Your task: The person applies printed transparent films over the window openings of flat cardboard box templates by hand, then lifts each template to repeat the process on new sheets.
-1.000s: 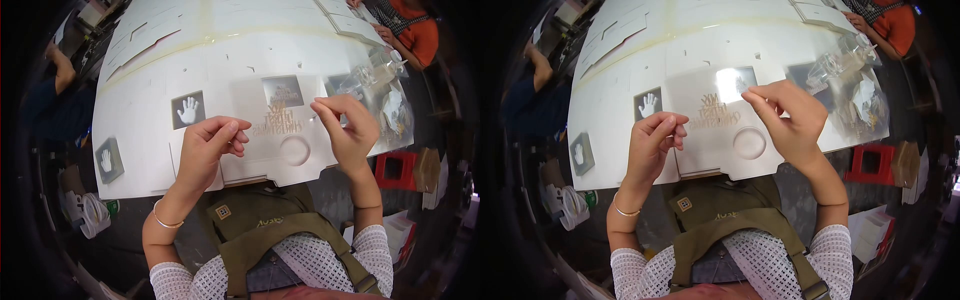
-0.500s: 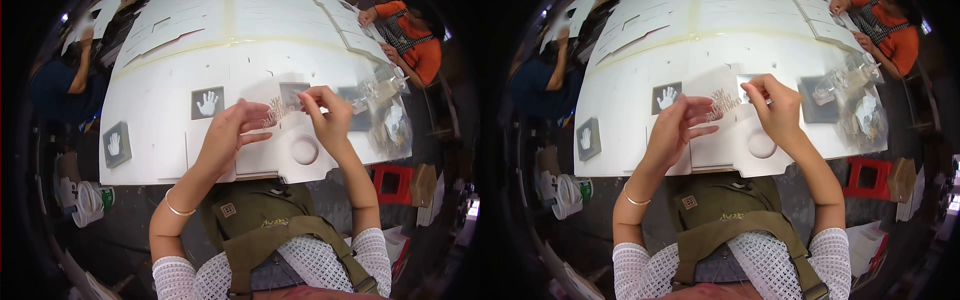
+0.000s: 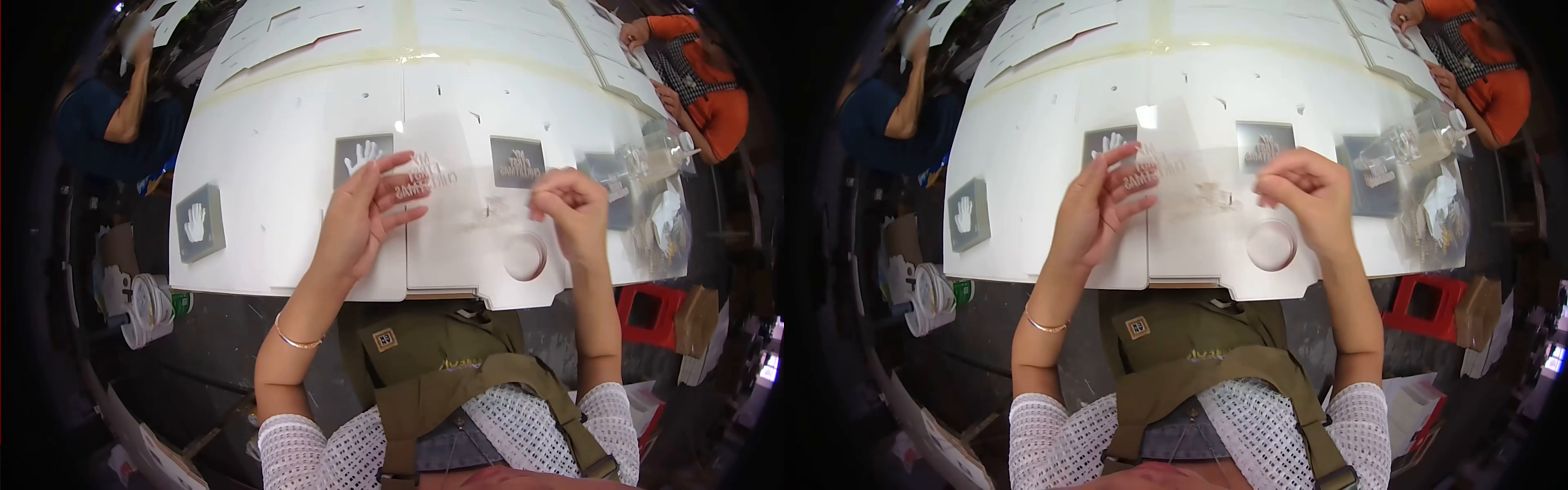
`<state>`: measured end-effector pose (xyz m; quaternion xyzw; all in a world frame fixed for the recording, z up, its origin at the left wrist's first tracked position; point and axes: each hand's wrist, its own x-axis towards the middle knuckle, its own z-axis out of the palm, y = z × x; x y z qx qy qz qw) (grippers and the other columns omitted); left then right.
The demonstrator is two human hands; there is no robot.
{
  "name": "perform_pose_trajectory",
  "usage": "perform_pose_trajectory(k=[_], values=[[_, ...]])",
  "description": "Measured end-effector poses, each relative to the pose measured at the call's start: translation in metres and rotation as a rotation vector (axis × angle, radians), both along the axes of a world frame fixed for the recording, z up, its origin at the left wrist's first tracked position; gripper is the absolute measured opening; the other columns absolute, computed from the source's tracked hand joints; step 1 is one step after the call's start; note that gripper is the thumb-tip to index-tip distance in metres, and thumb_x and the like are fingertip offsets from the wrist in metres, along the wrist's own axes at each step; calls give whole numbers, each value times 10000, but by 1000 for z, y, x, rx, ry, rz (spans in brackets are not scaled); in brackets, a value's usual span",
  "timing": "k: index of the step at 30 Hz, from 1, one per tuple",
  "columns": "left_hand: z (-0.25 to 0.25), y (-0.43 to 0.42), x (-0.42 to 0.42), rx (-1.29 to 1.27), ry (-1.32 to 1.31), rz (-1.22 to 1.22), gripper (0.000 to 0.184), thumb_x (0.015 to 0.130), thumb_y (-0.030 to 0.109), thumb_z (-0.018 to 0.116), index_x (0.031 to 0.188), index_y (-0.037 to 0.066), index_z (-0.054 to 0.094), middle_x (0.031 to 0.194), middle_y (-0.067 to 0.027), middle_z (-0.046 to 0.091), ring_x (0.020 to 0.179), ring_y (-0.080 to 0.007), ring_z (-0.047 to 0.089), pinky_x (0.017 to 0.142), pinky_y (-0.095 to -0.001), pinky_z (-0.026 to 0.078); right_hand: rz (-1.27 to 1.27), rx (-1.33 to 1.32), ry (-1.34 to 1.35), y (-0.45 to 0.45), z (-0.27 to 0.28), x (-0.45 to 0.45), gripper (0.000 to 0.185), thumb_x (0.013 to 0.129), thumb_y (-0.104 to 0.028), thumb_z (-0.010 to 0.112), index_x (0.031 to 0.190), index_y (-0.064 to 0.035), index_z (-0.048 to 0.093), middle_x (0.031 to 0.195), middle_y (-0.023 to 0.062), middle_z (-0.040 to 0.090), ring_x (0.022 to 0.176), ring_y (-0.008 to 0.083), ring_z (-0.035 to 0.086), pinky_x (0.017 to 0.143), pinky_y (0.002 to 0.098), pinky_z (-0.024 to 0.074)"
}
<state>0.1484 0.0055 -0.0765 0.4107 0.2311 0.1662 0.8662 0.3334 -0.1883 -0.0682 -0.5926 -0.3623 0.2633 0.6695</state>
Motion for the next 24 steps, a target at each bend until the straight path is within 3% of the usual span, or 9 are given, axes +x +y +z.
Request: perform_pose_trajectory(k=[1, 4, 12, 19, 24], values=[[8, 4, 1, 6, -3, 9, 421, 1007, 285, 336, 1233, -34, 490, 1042, -120, 606, 978, -207, 608, 812, -349, 550, 5, 66, 25, -7, 1, 5, 45, 802, 61, 598, 833, 31, 586, 723, 85, 596, 590, 124, 561, 527, 224, 449], [49, 21, 5, 349, -85, 132, 413, 1006, 285, 347, 1251, -19, 482, 858, -10, 552, 838, -87, 553, 784, -335, 566, -108, 91, 21, -26, 13, 10, 37, 810, 35, 592, 840, 23, 575, 712, 89, 588, 563, 124, 535, 511, 220, 436], [170, 42, 3, 922, -515, 221, 477, 1001, 342, 341, 1255, -41, 467, 848, -14, 501, 792, -63, 521, 747, -317, 594, -239, 49, 34, -44, 30, 10, 29, 818, -4, 607, 835, 4, 585, 693, 70, 603, 530, 86, 535, 503, 192, 432], [234, 20, -19, 1199, -708, 373, 495, 1001, 348, 338, 1253, -60, 463, 897, -46, 536, 769, -68, 541, 710, -303, 603, -224, 88, 59, -41, 35, 5, 32, 826, 21, 591, 856, 8, 586, 699, 74, 608, 544, 105, 551, 502, 200, 434], [250, 13, -38, 1239, -752, 409, 489, 1001, 336, 345, 1253, -67, 461, 915, -58, 545, 753, -66, 545, 697, -288, 603, -196, 100, 28, -45, 35, 5, 31, 827, 26, 588, 855, 13, 580, 702, 79, 607, 553, 109, 554, 514, 205, 436]])
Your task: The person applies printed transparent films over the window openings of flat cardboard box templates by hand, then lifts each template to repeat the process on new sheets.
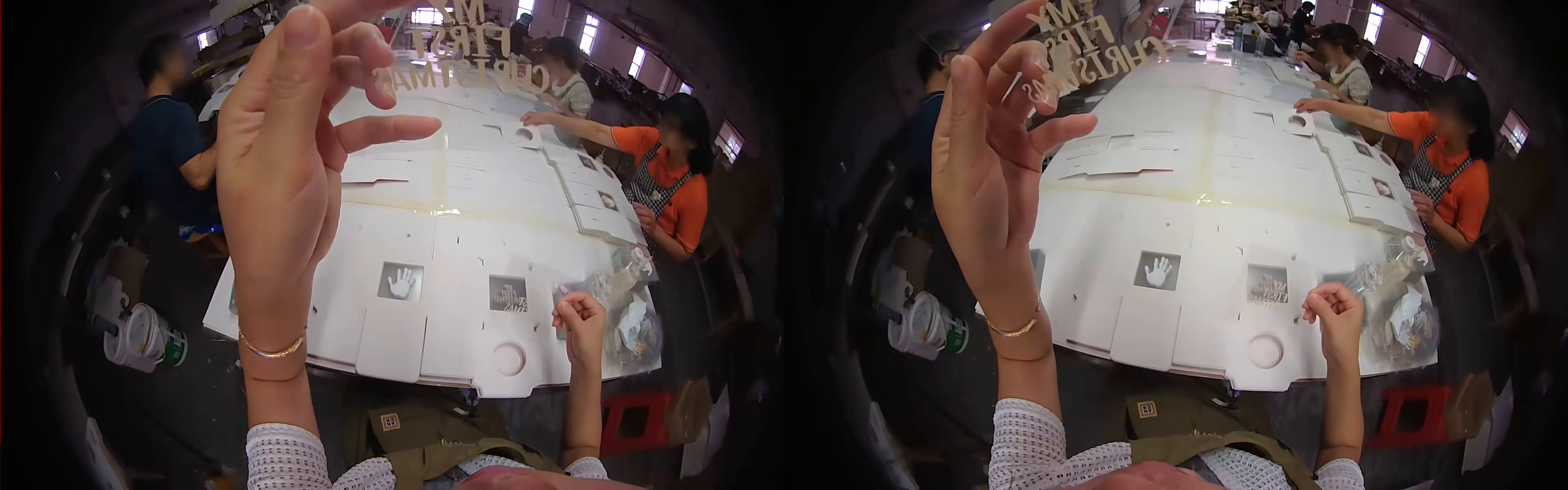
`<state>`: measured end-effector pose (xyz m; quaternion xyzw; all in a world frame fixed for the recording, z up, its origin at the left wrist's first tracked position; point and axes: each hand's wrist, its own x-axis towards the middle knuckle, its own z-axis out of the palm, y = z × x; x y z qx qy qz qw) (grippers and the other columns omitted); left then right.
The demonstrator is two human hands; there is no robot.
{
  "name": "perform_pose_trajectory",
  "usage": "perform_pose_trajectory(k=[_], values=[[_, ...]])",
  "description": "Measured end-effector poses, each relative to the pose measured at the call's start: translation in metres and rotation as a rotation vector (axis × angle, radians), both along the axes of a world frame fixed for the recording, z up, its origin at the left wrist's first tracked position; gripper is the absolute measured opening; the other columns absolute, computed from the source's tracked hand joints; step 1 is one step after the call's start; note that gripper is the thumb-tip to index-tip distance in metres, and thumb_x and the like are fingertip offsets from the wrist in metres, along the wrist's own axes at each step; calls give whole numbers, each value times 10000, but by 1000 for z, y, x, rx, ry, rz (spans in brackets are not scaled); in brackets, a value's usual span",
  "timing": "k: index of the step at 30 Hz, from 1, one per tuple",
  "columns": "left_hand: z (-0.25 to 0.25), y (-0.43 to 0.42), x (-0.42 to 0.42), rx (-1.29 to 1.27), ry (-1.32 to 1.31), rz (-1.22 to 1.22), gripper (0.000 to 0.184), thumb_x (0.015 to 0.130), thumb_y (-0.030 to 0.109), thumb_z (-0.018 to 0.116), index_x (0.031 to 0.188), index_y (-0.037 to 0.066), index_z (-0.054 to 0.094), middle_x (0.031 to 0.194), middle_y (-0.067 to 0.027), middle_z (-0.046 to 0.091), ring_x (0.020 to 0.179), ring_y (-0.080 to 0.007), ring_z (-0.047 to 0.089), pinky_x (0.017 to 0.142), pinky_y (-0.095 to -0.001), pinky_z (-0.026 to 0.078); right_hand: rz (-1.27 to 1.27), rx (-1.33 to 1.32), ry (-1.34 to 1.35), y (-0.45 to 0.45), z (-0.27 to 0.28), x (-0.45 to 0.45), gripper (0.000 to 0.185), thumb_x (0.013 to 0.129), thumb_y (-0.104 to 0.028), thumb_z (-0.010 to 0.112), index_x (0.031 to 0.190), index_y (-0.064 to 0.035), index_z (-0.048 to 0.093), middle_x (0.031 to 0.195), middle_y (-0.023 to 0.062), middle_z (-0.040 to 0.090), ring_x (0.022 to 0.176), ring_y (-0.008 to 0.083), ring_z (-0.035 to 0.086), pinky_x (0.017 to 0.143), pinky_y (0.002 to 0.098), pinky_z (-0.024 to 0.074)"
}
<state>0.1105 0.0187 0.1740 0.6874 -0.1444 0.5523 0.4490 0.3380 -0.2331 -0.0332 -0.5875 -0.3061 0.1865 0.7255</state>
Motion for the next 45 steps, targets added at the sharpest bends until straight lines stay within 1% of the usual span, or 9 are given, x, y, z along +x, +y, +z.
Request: perform_pose_trajectory(k=[15, 18, 22, 26, 28, 31, 34, 37, 45], values=[[-16, 8, 13, -134, 89, -111, 477, 1001, 327, 355, 1239, -67, 480, 879, -51, 530, 743, -66, 532, 686, -262, 589, -79, -70, 23, -11, -11, 18, 68, 829, -27, 618, 877, 18, 638, 697, 58, 621, 543, 93, 541, 510, 199, 418], [-60, 4, 25, -279, 394, -126, 488, 992, 349, 367, 1128, -81, 555, 874, -66, 536, 738, -106, 533, 662, -262, 533, -220, -140, 43, -14, -20, 29, 95, 839, -59, 630, 902, 12, 634, 701, 37, 603, 546, 69, 511, 488, 177, 373], [-147, -2, 31, -249, 1031, -485, 425, 961, 297, 448, 941, -91, 619, 968, -176, 620, 894, -249, 617, 783, -336, 506, -254, -229, 79, -20, -31, 52, 103, 840, -73, 638, 901, 10, 643, 702, 19, 603, 536, 47, 490, 469, 166, 343], [-200, -18, 48, -421, 1167, -805, 334, 948, 211, 467, 930, -69, 648, 1067, -171, 620, 924, -253, 622, 848, -350, 486, -171, -392, 102, -8, -36, 66, 94, 838, -74, 642, 876, 11, 654, 689, 6, 602, 532, 39, 485, 467, 165, 338], [-210, -24, 61, -228, 1330, -810, 287, 941, 167, 466, 950, -35, 670, 1247, -169, 556, 1031, -255, 596, 911, -346, 451, -169, -405, 128, 4, -44, 74, 93, 834, -74, 644, 873, 10, 656, 686, 1, 601, 535, 36, 485, 467, 164, 336], [-222, -21, 80, -84, 1348, -793, 273, 941, 144, 455, 1001, -3, 677, 1369, -157, 458, 1180, -255, 516, 978, -339, 397, -150, -413, 157, 19, -55, 80, 93, 831, -73, 647, 873, 9, 659, 681, -5, 599, 540, 33, 486, 466, 163, 332], [-228, -13, 93, -261, 1500, -837, 277, 940, 142, 456, 1042, 2, 672, 1394, -171, 423, 1287, -273, 410, 1043, -341, 320, -132, -425, 199, 30, -65, 80, 93, 830, -74, 648, 876, 6, 661, 676, -8, 595, 542, 32, 482, 467, 164, 328], [-242, -9, 97, -338, 1459, -850, 274, 938, 138, 459, 1053, 9, 672, 1426, -169, 378, 1347, -295, 317, 1080, -351, 256, -121, -438, 238, 34, -79, 79, 93, 828, -71, 651, 878, 6, 664, 671, -11, 591, 543, 31, 470, 473, 167, 325], [-257, -4, 102, -276, 1428, -906, 251, 933, 121, 480, 1088, 41, 659, 1457, -172, 306, 1354, -308, 272, 1090, -381, 240, -113, -432, 238, 37, -87, 81, 98, 822, -56, 655, 890, 14, 666, 671, -11, 588, 549, 27, 457, 487, 165, 328]])
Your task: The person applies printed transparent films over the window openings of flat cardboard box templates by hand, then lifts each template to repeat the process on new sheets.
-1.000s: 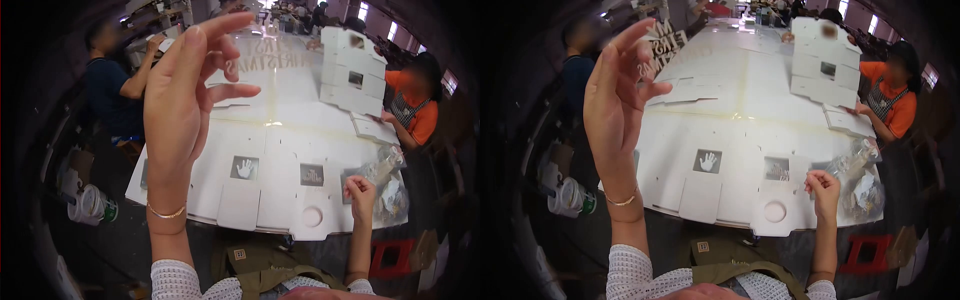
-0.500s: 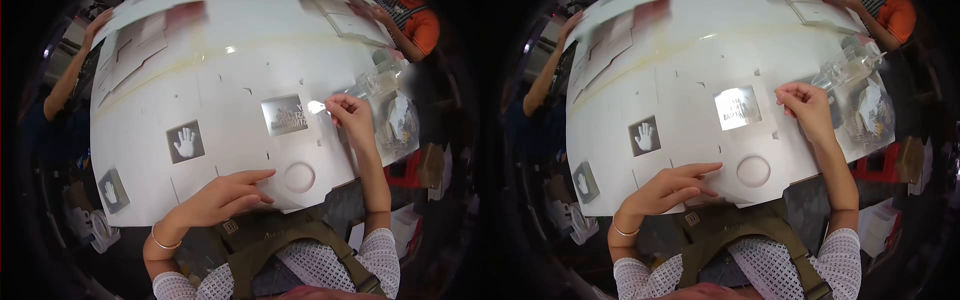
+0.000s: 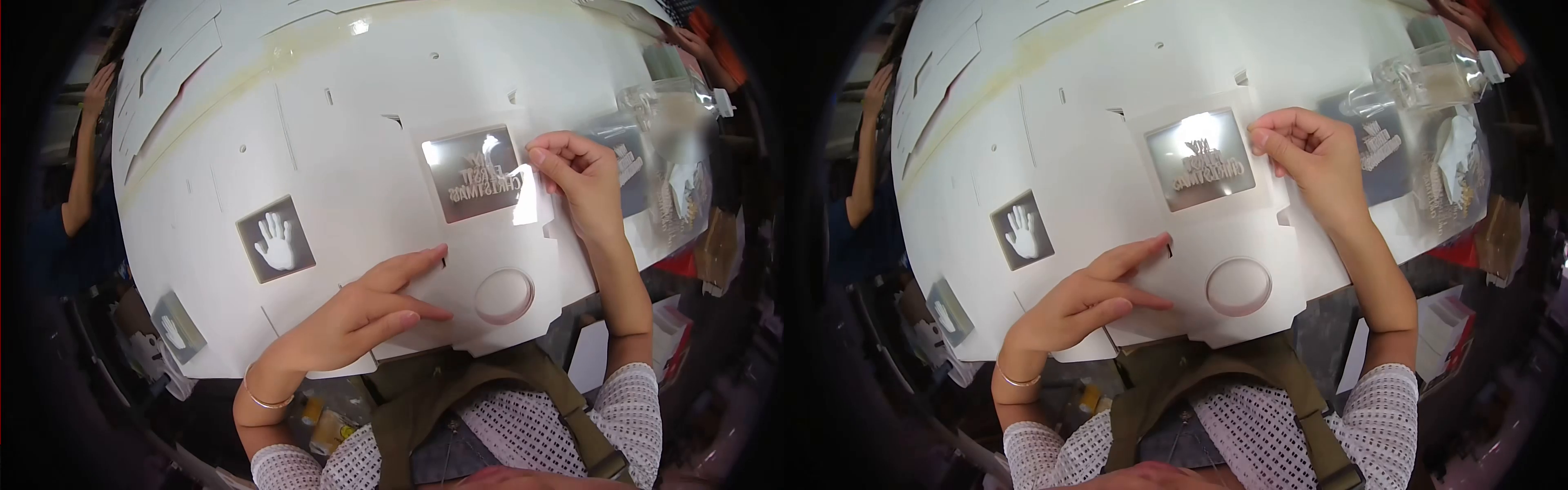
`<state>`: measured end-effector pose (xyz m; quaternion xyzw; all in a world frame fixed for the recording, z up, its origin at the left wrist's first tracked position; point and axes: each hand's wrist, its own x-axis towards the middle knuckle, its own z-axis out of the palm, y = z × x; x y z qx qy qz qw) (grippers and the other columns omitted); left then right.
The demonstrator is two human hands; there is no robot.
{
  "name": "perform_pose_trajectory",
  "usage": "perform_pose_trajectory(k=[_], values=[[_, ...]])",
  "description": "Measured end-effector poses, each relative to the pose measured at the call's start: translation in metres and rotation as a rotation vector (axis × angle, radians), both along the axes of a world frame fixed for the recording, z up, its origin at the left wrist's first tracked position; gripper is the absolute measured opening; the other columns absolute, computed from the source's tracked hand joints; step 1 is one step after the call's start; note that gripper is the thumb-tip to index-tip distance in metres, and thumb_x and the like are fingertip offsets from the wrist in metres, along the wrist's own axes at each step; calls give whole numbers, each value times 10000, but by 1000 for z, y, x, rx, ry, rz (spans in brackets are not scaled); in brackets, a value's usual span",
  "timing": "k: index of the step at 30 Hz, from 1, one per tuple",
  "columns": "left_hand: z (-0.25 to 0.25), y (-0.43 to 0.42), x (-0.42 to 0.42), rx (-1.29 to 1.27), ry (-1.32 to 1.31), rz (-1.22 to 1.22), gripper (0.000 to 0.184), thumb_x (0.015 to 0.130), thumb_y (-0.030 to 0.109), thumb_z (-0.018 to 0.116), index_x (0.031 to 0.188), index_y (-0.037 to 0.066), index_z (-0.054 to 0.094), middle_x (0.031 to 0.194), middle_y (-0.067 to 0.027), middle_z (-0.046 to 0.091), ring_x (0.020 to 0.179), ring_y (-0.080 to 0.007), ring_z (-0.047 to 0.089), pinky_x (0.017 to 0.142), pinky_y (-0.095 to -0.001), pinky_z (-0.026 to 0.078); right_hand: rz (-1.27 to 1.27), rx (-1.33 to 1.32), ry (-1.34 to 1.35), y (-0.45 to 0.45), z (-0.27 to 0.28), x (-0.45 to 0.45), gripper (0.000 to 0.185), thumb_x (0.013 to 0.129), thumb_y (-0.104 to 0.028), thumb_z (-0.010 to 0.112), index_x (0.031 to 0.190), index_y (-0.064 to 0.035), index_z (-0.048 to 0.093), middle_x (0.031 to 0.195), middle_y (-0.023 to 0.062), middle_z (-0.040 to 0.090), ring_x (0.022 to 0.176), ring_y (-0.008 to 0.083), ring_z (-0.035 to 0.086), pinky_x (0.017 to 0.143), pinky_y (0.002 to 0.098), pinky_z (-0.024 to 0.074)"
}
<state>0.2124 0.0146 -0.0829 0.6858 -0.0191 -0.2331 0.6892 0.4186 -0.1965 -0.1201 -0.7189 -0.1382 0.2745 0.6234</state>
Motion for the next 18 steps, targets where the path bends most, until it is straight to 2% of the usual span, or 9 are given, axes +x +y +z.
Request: perform_pose_trajectory(k=[5, 8, 10, 18], values=[[1, 2, 3, 1, 10, -12, 249, 915, 106, 495, 1091, 48, 661, 1464, -148, 305, 1355, -303, 262, 1090, -379, 236, 5, -26, -34, 1, 0, -1, 100, 821, -48, 652, 901, 11, 670, 677, -13, 592, 550, 13, 452, 489, 152, 328], [2, 0, 5, 29, 21, -5, 277, 884, 119, 499, 1083, 31, 670, 1471, -135, 311, 1333, -282, 294, 1053, -363, 271, 3, -25, -42, 2, -1, -1, 99, 822, -44, 650, 904, 8, 671, 678, -17, 595, 551, 8, 452, 488, 148, 328], [-1, -2, 6, 104, -64, -21, 283, 878, 120, 497, 1089, 44, 670, 1477, -131, 305, 1280, -286, 338, 1050, -360, 271, -5, -38, -54, 2, -1, -2, 97, 822, -42, 649, 902, 7, 671, 676, -20, 595, 549, 6, 453, 488, 147, 328], [6, -8, 9, 189, -40, -24, 291, 867, 119, 496, 1088, 54, 673, 1476, -132, 307, 1192, -284, 389, 1046, -364, 273, -35, -38, -84, 3, 0, -6, 75, 817, -22, 654, 887, 0, 665, 665, -42, 584, 552, -6, 447, 495, 144, 327]])
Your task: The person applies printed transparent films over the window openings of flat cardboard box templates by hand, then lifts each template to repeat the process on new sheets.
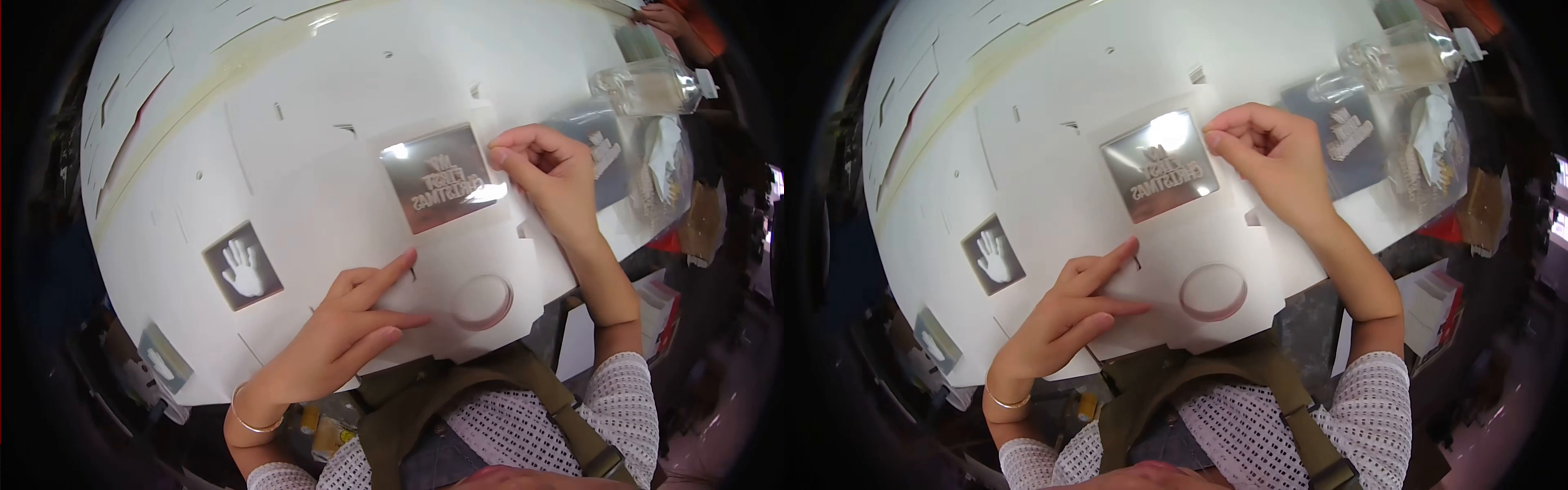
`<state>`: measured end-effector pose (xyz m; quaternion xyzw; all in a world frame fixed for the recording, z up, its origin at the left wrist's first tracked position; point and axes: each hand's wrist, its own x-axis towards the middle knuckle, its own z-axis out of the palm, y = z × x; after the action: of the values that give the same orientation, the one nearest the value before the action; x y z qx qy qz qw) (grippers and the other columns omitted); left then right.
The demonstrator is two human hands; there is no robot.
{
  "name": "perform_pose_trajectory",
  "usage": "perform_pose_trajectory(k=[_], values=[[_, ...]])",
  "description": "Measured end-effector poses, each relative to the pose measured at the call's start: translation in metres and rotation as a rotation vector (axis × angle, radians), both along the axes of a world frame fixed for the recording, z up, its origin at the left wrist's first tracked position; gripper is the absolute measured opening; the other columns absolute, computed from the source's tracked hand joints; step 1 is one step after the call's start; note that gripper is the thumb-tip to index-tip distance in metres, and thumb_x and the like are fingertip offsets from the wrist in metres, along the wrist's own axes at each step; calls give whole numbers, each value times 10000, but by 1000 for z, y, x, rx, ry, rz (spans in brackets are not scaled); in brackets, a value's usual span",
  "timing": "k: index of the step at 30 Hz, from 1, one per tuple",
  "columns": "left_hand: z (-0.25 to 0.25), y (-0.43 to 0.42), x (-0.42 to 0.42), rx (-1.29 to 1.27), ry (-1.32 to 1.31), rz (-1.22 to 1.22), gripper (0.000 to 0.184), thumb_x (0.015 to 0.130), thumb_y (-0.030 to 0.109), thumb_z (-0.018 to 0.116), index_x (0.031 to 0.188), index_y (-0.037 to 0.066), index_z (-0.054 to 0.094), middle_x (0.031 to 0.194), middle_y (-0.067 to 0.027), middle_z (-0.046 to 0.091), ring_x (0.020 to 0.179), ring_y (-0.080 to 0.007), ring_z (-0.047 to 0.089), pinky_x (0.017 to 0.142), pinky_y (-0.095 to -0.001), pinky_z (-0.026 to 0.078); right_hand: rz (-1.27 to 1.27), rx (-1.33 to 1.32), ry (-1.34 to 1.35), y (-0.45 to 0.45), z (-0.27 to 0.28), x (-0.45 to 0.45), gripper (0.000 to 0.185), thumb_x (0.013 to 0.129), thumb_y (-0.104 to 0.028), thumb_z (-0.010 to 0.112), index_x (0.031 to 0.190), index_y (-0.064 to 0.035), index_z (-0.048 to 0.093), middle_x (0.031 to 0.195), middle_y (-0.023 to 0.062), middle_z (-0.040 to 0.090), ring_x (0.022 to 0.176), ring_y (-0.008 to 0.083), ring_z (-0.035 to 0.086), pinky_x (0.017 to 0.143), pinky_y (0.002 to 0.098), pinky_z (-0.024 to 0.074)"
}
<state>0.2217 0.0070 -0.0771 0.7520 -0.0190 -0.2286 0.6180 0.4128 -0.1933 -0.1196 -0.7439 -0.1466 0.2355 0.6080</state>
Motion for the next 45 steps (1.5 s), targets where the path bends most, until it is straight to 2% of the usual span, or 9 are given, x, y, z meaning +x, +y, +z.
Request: perform_pose_trajectory(k=[13, 22, 24, 25, 28, 34, 36, 41, 45], values=[[1, 0, 1, -2, 34, 4, 282, 855, 118, 510, 1067, 42, 680, 1471, -126, 321, 1188, -285, 390, 1052, -362, 271, 47, -15, -175, 1, -7, 1, 42, 798, 22, 663, 838, 10, 658, 750, -39, 505, 603, 0, 388, 558, 158, 313], [1, 0, -3, -45, -2, 63, 292, 880, 143, 493, 1084, 34, 671, 1442, -131, 364, 1203, -285, 391, 1043, -367, 281, -48, -129, -411, 0, 1, -13, 182, 798, 45, 636, 973, -4, 633, 734, -37, 471, 576, 13, 375, 520, 157, 320], [12, 1, -10, -42, -15, 116, 309, 900, 182, 473, 1084, 28, 668, 1422, -137, 390, 1207, -281, 398, 1040, -368, 286, 128, -39, -455, -13, 5, -19, 135, 827, 15, 612, 961, 10, 630, 745, -21, 483, 580, 25, 415, 516, 157, 342], [17, 2, -15, -47, -21, 156, 334, 920, 222, 453, 1085, 22, 665, 1403, -144, 415, 1211, -277, 405, 1038, -369, 290, 127, -26, -114, -16, 20, -31, 144, 861, -6, 569, 986, 24, 633, 765, 26, 540, 586, 58, 476, 524, 189, 384], [19, 7, -40, -96, -75, 416, 360, 966, 246, 397, 1134, 43, 642, 1397, -132, 420, 1211, -259, 398, 1020, -369, 304, 448, 280, 108, -25, 26, -52, 206, 859, -9, 563, 1050, 30, 630, 806, 80, 607, 596, 104, 542, 531, 223, 431], [5, -12, -71, -168, -62, 567, 526, 983, 419, 339, 1193, 5, 585, 1361, -158, 458, 1216, -244, 435, 947, -331, 366, 536, 66, -385, -4, 48, -98, 241, 797, 64, 579, 1023, 42, 656, 797, 112, 641, 619, 141, 596, 560, 232, 472], [5, -18, -79, -149, -125, 562, 430, 971, 326, 411, 1195, 0, 581, 1360, -142, 462, 1197, -216, 452, 931, -325, 382, 368, 74, -218, 0, 53, -104, 164, 803, 76, 573, 931, 46, 671, 732, 92, 632, 596, 121, 577, 535, 225, 454], [29, 34, -129, 272, -281, 774, 340, 815, 56, 597, 1154, 36, 614, 1130, -95, 632, 965, -160, 589, 842, -298, 450, -46, -66, -196, -29, 36, -94, 137, 840, -96, 617, 936, -8, 660, 728, 20, 602, 581, 45, 507, 479, 170, 369], [15, 155, -226, 933, -323, 1531, 239, 793, 161, 673, 999, 40, 674, 861, -96, 655, 760, -167, 605, 674, -273, 469, -60, 147, -84, -57, 10, -58, 194, 897, -108, 577, 1041, 20, 599, 737, 7, 540, 596, 30, 453, 506, 146, 326]])
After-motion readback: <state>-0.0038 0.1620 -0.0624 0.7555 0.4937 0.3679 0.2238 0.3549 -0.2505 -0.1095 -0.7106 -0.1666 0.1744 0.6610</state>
